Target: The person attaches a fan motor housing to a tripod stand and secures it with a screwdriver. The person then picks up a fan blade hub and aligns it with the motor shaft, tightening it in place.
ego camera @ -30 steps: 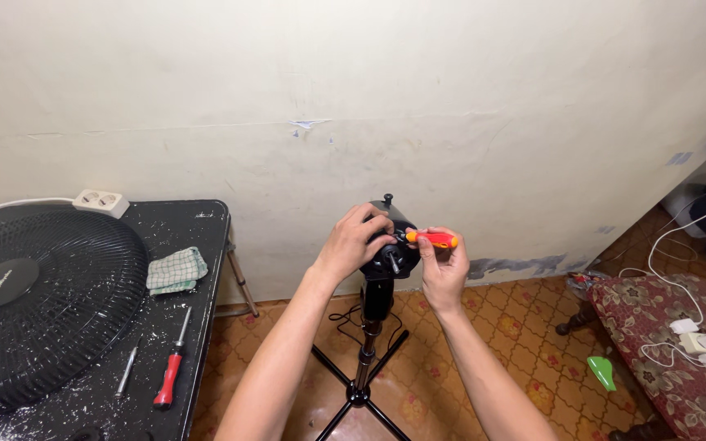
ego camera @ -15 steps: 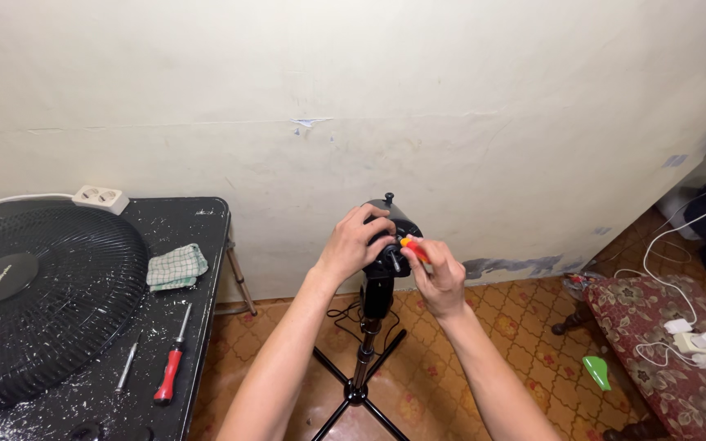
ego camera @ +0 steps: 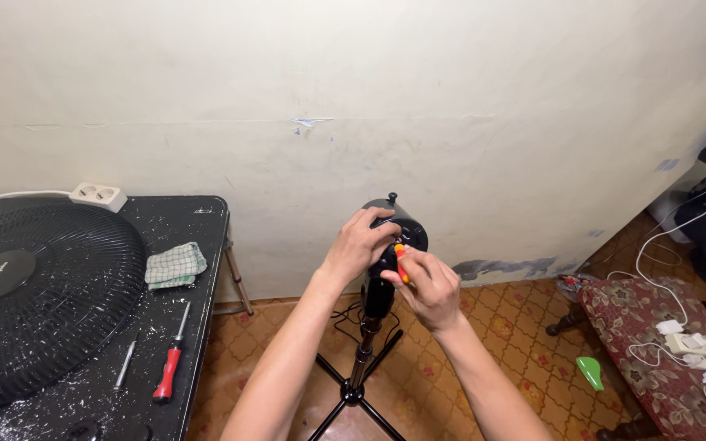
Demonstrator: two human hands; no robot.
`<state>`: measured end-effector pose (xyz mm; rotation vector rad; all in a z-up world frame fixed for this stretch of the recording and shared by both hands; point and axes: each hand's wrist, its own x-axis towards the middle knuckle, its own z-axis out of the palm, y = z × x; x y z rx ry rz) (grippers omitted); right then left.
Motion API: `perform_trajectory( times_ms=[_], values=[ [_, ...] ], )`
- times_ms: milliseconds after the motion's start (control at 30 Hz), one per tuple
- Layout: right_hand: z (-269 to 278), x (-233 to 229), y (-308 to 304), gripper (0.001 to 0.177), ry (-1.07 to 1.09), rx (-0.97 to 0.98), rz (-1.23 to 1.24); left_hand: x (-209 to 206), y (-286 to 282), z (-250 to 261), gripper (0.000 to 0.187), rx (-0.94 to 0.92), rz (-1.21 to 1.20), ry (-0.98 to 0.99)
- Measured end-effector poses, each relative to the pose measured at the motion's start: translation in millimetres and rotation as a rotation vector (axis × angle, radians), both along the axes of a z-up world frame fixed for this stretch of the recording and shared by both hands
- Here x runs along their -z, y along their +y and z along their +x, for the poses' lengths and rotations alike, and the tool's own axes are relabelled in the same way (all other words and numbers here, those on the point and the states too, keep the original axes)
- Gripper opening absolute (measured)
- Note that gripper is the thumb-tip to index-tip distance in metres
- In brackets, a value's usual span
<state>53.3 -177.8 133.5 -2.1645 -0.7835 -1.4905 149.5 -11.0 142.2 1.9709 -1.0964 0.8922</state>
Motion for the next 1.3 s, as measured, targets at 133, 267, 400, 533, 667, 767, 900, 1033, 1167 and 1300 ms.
perform_trajectory(
  times_ms=[133,267,400,533,667,767,900,1033,1167,1300],
  values=[
    [-0.3,-1.7,5.4,0.027,0.108,0.049,0.041,4.7,-2.0,3.4,0.028,0.000,0.044,0.007],
    [-7.6,-15.0,7.7,0.025,0.129,-0.079,-0.081,6.0,-1.4,7.0,0.026,0.002,0.035,0.003],
    [-9.0,-18.9,2.1,0.025,0.076,-0.083,-0.151,5.4,0.3,8.2,0.023,-0.014,0.026,-0.006],
    [0.8,-10.6,-5.4,0.030,0.188,-0.006,-0.046,2.7,1.6,6.1,0.025,0.006,-0.017,0.012],
    [-1.0,-22.2,-4.7,0.033,0.307,0.113,0.025,1.4,-1.5,4.8,0.025,-0.020,0.028,0.011],
    [-9.5,-39.2,-1.3,0.038,0.131,0.044,-0.059,3.5,-3.7,2.3,0.026,-0.020,0.009,-0.019],
    [-9.0,-35.3,-4.0,0.039,0.102,-0.043,-0.149,5.8,-7.0,3.5,0.030,-0.023,-0.016,-0.024],
    [-1.6,-21.6,-6.5,0.035,0.242,0.084,-0.063,5.5,-6.4,1.5,0.026,-0.011,-0.039,-0.008],
    [-10.3,-30.7,5.2,0.034,0.111,0.154,-0.043,6.7,-6.5,-0.9,0.027,-0.013,-0.013,-0.016],
    [-12.3,-35.6,8.9,0.034,0.041,-0.054,-0.048,8.7,-6.8,-1.7,0.029,-0.037,-0.031,-0.012]
  ],
)
